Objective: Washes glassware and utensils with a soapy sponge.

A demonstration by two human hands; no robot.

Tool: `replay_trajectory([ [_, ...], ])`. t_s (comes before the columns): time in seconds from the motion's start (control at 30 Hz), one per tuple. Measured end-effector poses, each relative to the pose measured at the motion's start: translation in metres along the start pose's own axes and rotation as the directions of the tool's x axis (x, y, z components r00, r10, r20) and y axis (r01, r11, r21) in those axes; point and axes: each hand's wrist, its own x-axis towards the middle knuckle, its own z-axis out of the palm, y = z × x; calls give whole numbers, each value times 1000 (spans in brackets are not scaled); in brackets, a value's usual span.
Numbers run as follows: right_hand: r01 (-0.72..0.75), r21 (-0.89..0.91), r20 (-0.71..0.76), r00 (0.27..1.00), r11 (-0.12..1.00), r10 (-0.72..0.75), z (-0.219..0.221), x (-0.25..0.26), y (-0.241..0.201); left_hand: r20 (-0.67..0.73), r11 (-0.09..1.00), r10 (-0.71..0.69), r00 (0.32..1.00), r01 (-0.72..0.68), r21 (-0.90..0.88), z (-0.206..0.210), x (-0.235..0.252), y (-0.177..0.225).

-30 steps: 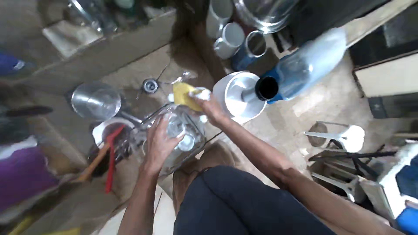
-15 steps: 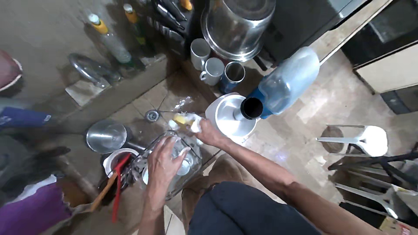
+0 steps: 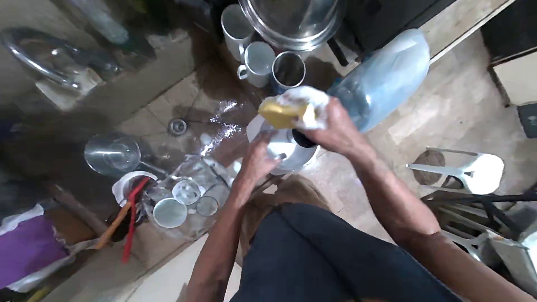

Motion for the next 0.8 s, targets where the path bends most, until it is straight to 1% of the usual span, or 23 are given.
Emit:
replay_trajectory([
  [0.07, 47, 97, -31, 999, 994, -44, -24, 0, 3, 40, 999, 36, 999, -37, 23, 25, 16, 7],
  [0.1, 67, 116, -55, 997, 991, -61, -33, 0, 3, 28, 998, 54, 998, -54, 15, 37, 24, 7],
  [0.2, 65, 97, -149, 988, 993, -51, -49, -5, 8, -97, 989, 121, 988, -128, -74, 74, 49, -9],
  [0.27, 82, 158, -241, 970, 984, -42, -52, -7, 14, -157, 979, 147, 977, -166, -118, 87, 60, -13],
  [0.3, 116, 230, -319, 947, 966, -38, -52, -7, 18, -173, 975, 155, 973, -179, -129, 89, 63, -12],
  [0.37, 193, 370, -485, 874, 909, 12, -53, -8, 22, -183, 976, 147, 972, -172, -133, 91, 63, -10],
  [0.4, 214, 407, -540, 840, 888, 45, -56, -9, 22, -184, 978, 139, 973, -164, -131, 92, 63, -10],
  [0.43, 219, 435, -562, 824, 874, 74, -60, -11, 21, -175, 980, 126, 976, -150, -128, 93, 64, -10],
  [0.53, 175, 454, -570, 811, 873, 134, -68, -18, 19, -210, 975, 120, 970, -155, -160, 87, 68, -2],
  [0.6, 189, 475, -580, 801, 860, 145, -69, -21, 22, -286, 958, 151, 946, -211, -193, 76, 63, 6],
  [0.67, 201, 512, -592, 787, 835, 173, -67, -22, 24, -395, 938, 165, 904, -267, -219, 59, 50, 10],
  [0.7, 207, 524, -600, 778, 826, 186, -65, -21, 24, -441, 930, 130, 888, -263, -257, 50, 43, 10],
  [0.73, 211, 534, -602, 775, 819, 193, -63, -20, 23, -491, 926, 60, 869, -232, -297, 42, 36, 10],
  [0.8, 203, 556, -578, 792, 806, 199, -56, -18, 25, -576, 918, -132, 807, -119, -378, 21, 31, 17],
])
